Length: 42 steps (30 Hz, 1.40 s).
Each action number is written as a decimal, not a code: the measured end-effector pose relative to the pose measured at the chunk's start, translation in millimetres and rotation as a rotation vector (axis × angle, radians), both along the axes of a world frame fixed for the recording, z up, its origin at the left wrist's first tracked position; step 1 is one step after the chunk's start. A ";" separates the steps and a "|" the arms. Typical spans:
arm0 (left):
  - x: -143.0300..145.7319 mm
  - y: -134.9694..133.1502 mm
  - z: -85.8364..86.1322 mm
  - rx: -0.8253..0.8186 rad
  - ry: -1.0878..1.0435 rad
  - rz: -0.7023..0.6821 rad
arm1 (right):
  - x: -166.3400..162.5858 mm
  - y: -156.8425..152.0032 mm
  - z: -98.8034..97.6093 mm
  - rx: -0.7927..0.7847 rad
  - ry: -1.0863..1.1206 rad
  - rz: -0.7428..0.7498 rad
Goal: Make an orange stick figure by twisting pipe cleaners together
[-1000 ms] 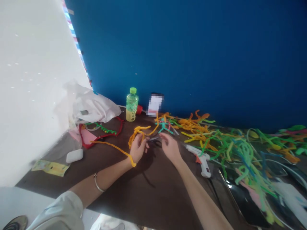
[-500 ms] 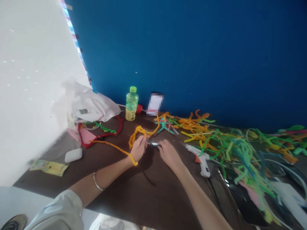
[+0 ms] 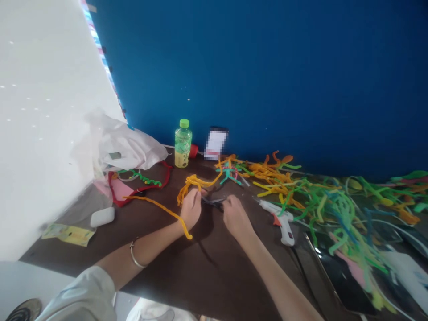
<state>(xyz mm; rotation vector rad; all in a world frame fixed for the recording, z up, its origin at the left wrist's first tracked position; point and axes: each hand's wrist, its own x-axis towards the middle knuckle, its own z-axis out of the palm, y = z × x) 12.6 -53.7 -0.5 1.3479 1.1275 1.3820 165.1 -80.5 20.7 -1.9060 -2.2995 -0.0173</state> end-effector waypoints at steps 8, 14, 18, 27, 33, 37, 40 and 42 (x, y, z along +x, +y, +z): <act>6.1 -4.7 -2.5 -0.156 -0.305 -0.079 | -28.8 -6.0 9.7 -0.031 -0.019 -0.164; -0.7 0.9 5.5 -0.071 -0.229 0.017 | -42.2 6.8 11.4 -0.018 -0.066 -0.264; 0.7 -0.6 5.5 -0.104 -0.348 -0.061 | -39.9 8.1 13.3 -0.083 -0.090 -0.205; 0.5 7.8 0.3 -0.294 -0.511 -0.216 | 33.6 -7.6 30.2 -0.349 -0.067 -0.149; 3.2 1.0 0.9 -0.338 -0.384 -0.248 | 60.0 -32.5 38.4 -0.271 0.186 -0.163; 4.0 -1.4 -1.7 -0.309 -0.290 -0.251 | 43.2 -49.8 46.0 -0.160 0.081 -0.191; 3.7 -2.5 -2.4 -0.294 -0.222 -0.253 | 28.5 -56.8 48.1 -0.115 0.018 -0.185; 3.2 -4.2 -2.4 -0.291 -0.158 -0.253 | 21.7 -57.2 47.7 -0.101 -0.008 -0.177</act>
